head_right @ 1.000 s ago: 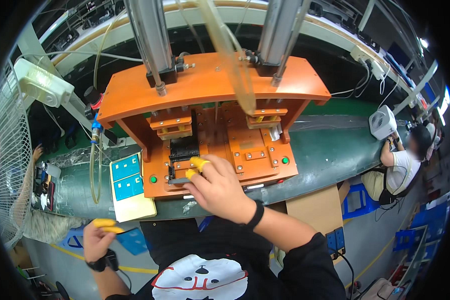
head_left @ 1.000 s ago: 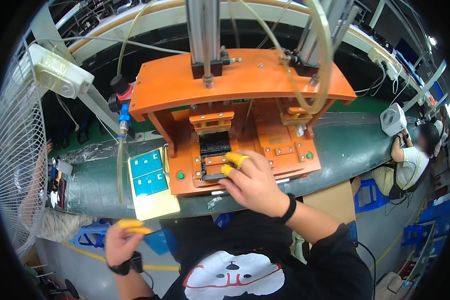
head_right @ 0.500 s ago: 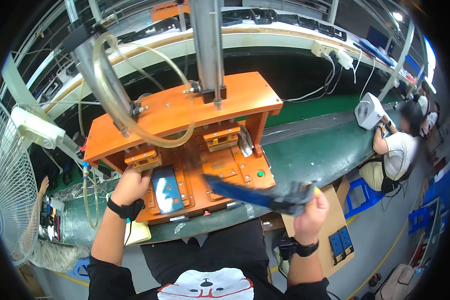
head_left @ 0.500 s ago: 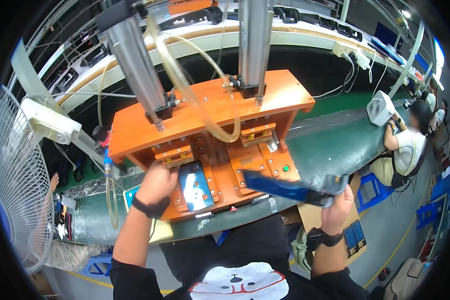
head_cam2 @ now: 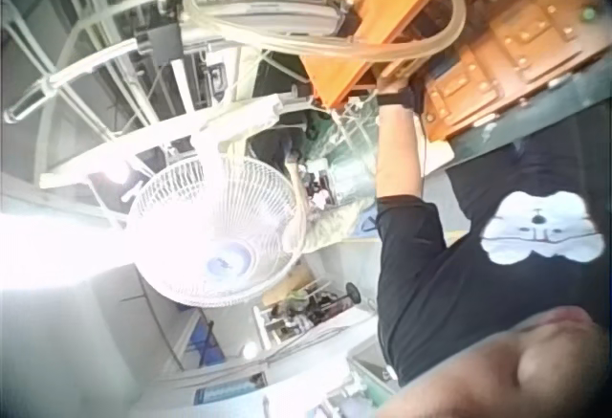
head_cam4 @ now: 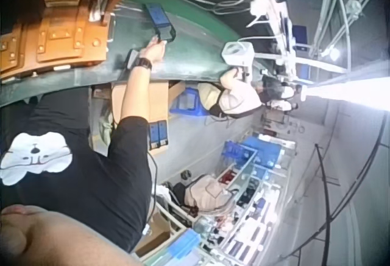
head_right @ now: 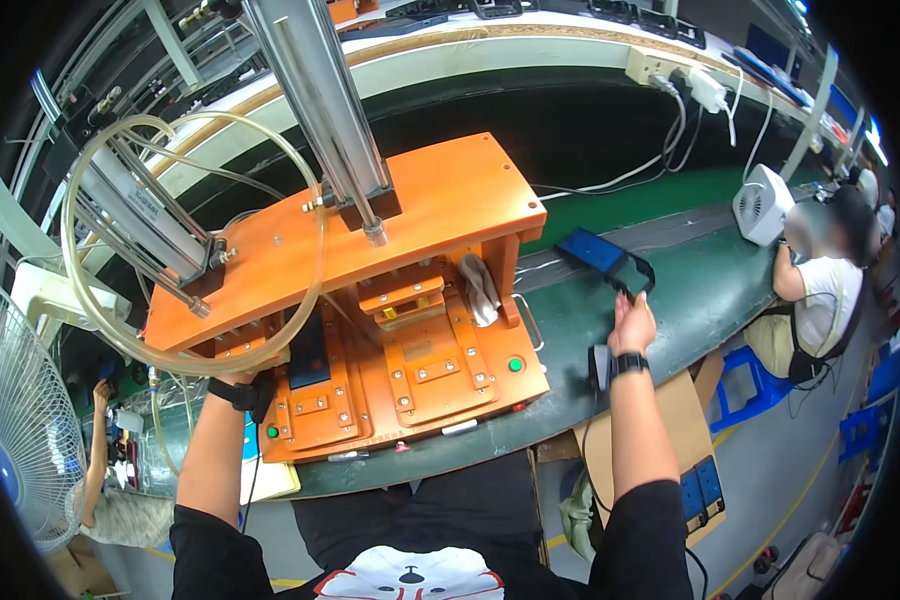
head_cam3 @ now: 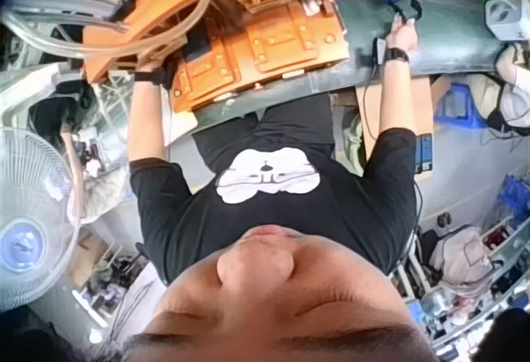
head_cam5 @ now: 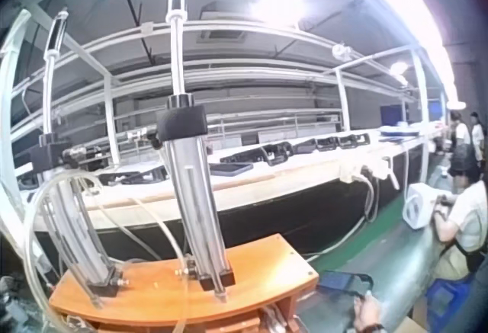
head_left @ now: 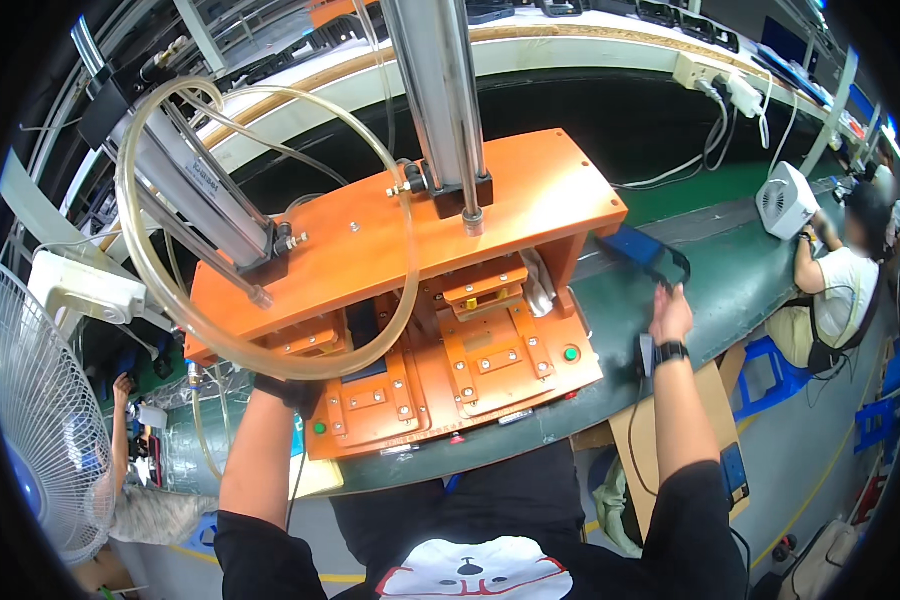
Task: Assemble small plastic components using a pneumatic press machine and organize them into a box.
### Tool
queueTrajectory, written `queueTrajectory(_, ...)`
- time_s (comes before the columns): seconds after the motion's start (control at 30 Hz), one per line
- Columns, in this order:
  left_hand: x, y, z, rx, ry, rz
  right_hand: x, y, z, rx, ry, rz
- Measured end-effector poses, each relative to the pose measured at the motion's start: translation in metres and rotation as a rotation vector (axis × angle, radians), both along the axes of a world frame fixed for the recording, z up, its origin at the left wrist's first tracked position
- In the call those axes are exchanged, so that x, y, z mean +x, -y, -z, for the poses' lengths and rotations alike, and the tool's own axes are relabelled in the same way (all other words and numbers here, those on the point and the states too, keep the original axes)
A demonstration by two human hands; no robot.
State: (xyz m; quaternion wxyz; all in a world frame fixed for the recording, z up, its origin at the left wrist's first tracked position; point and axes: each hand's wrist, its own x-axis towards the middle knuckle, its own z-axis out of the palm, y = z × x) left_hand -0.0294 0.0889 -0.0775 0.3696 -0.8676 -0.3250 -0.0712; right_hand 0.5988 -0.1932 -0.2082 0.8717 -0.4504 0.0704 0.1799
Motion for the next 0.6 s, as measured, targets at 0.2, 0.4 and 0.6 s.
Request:
queueTrajectory(0.2,0.006,0.036,-0.024,-0.079,0.038,-0.074,-0.023,-0.121,-0.066,-0.644,0.278,-0.542)
queueTrajectory(0.4,0.045,0.042,-0.055,-0.178,0.109,-0.055,0.006,-0.105,-0.033,-1.013,1.16,-0.428)
queueTrajectory(0.6,0.029,0.053,-0.051,-0.344,0.219,0.011,-0.053,0.052,-0.031,-0.61,0.803,-0.567)
